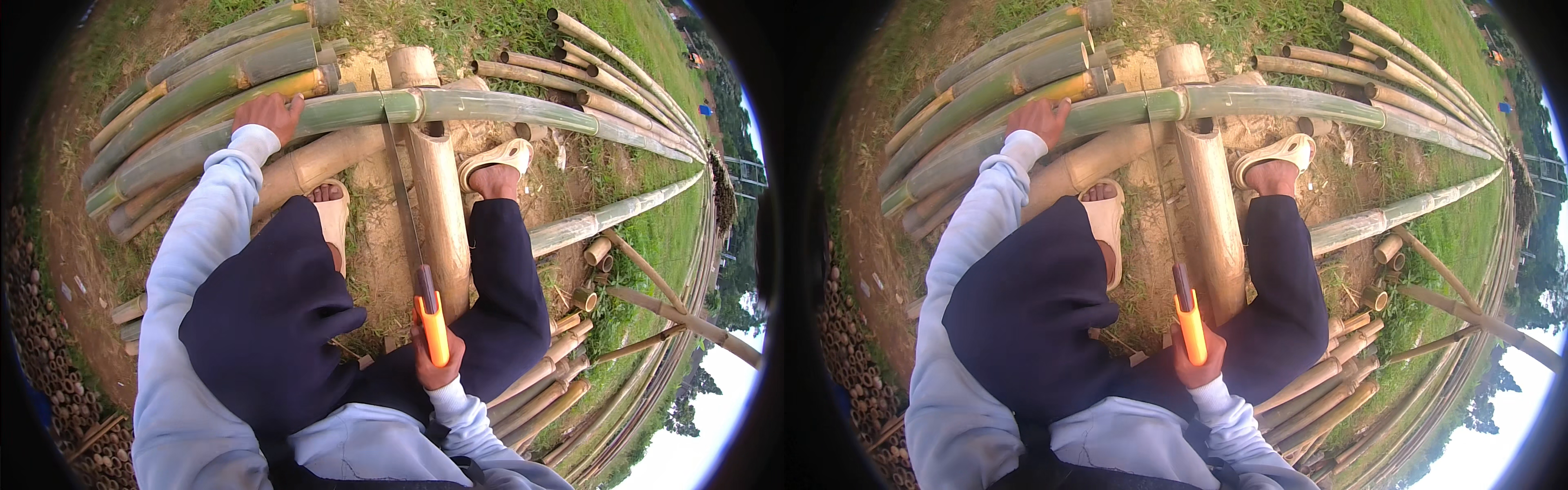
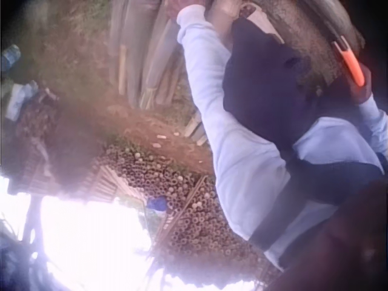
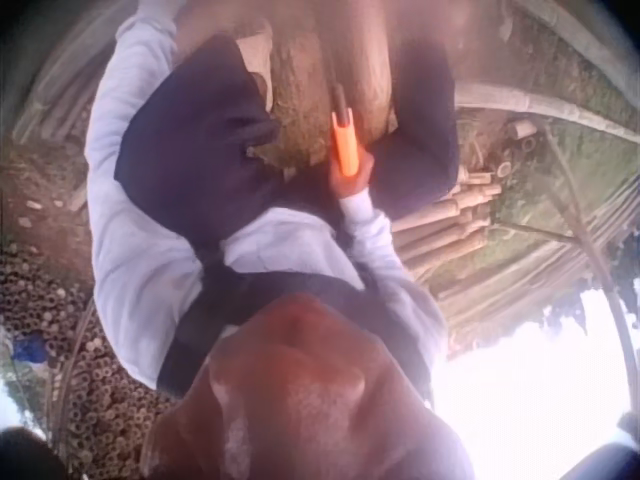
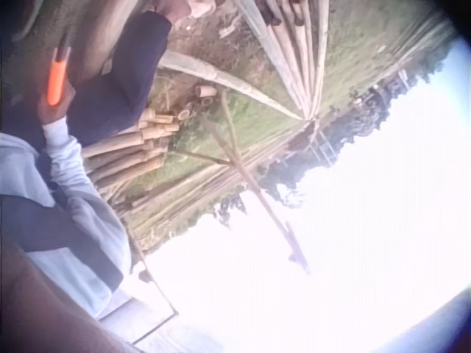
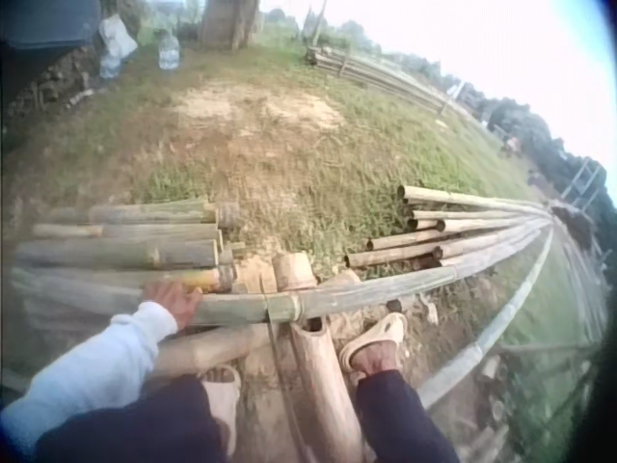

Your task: The person uses a hand saw to cut bamboo poles into shorter sections. They position each pole on a support, saw through it, and then move the cut piece aside to prepare the next one.

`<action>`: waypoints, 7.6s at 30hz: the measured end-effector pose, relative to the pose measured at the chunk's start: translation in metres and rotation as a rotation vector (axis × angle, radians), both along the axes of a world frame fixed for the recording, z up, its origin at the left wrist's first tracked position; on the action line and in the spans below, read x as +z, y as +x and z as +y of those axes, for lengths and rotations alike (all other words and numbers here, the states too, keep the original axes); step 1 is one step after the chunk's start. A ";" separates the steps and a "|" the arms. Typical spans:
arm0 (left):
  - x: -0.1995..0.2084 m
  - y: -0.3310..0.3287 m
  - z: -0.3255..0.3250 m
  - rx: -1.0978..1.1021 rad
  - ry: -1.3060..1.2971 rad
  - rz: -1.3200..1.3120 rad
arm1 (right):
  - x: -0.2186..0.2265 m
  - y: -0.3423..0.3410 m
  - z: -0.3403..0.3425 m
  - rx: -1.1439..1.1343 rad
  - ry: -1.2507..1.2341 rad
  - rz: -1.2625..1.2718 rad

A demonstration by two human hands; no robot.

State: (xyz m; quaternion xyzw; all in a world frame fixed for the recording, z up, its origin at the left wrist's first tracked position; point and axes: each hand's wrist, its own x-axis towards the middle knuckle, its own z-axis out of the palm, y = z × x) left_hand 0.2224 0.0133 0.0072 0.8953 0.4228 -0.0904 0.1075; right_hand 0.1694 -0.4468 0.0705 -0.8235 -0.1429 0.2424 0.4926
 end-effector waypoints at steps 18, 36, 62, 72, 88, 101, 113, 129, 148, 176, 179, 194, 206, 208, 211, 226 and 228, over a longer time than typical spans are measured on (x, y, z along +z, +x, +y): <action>-0.004 -0.002 -0.004 -0.021 -0.025 -0.016 | -0.021 0.016 0.011 0.003 0.067 -0.043; -0.011 0.000 -0.003 -0.058 -0.018 -0.066 | -0.047 0.059 0.061 -0.003 0.098 -0.060; -0.013 -0.004 0.000 -0.060 -0.011 -0.055 | -0.044 0.038 0.043 0.011 0.064 0.024; -0.014 0.009 -0.002 -0.083 -0.008 -0.105 | -0.081 0.106 0.125 0.043 0.143 -0.158; -0.008 0.001 -0.004 -0.091 -0.031 -0.048 | -0.049 0.092 0.099 0.029 0.072 -0.035; -0.012 -0.001 0.000 -0.064 -0.088 0.020 | -0.053 0.038 0.029 0.008 0.015 -0.112; -0.018 -0.060 0.001 -0.063 -0.192 -0.023 | -0.034 0.061 0.066 0.083 0.244 -0.293; -0.025 -0.368 -0.083 -0.068 -0.304 0.212 | 0.010 0.044 0.010 0.038 0.231 -0.508; -0.115 -0.440 -0.195 0.263 0.179 -0.205 | 0.022 0.025 -0.004 -0.144 0.217 -0.236; 0.013 0.224 -0.154 -0.715 0.068 -0.190 | 0.078 0.084 -0.107 -0.639 0.286 -0.407; 0.002 0.252 -0.164 -0.623 0.081 -0.090 | 0.078 0.086 -0.119 -0.685 0.211 -0.442; 0.021 0.223 -0.158 -0.753 0.074 -0.009 | 0.082 0.094 -0.132 -0.787 0.323 -0.461; 0.050 -0.042 0.019 -0.622 0.313 0.110 | 0.098 0.085 -0.114 -0.617 0.408 -0.434; 0.035 -0.106 0.051 -0.553 0.274 0.172 | 0.101 0.087 -0.110 -0.545 0.396 -0.448; 0.011 -0.208 0.100 -0.432 0.236 0.367 | 0.097 0.082 -0.096 -0.503 0.399 -0.442; -0.058 -0.354 -0.093 -0.059 0.148 -0.474 | 0.098 0.046 -0.045 -0.256 0.399 -0.411; -0.069 -0.365 -0.149 -0.052 0.042 -0.520 | 0.100 0.048 -0.046 -0.242 0.407 -0.469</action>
